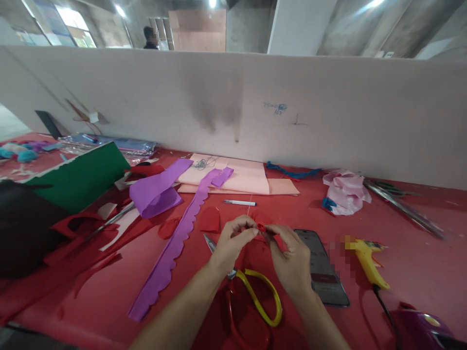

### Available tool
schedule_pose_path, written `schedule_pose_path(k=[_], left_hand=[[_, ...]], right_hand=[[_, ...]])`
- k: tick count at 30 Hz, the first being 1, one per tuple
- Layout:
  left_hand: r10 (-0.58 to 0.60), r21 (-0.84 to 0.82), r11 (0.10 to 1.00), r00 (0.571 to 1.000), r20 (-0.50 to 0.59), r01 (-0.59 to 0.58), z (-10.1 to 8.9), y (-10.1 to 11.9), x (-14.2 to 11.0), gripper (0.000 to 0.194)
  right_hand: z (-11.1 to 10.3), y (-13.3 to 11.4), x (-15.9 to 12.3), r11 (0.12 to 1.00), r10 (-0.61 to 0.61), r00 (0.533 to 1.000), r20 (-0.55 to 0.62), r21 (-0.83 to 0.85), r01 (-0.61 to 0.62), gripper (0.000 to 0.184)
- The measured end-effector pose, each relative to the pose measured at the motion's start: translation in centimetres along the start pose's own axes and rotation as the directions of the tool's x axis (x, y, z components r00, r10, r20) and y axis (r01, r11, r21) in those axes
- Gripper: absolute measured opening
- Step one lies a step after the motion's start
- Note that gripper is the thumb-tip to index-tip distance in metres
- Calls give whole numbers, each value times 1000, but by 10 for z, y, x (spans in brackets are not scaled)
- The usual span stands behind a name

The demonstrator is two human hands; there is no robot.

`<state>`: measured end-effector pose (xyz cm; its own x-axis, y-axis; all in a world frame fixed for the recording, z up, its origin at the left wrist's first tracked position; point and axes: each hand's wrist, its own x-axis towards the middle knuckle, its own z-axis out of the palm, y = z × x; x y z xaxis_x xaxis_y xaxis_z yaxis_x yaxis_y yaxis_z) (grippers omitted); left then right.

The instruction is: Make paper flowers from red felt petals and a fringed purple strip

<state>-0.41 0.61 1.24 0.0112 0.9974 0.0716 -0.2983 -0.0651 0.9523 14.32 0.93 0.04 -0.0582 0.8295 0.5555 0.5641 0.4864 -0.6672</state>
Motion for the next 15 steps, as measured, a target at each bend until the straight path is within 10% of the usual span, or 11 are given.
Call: schedule_pose_path(k=[8, 15], left_hand=[[-29, -65, 998, 999, -46, 26, 1, 0, 1, 5], [-36, -130, 991, 999, -24, 33, 1, 0, 1, 5]], right_hand=[[0, 2, -1, 996, -73, 997, -2, -50, 73, 13], [-2, -7, 1, 980, 123, 989, 79, 146, -134, 7]])
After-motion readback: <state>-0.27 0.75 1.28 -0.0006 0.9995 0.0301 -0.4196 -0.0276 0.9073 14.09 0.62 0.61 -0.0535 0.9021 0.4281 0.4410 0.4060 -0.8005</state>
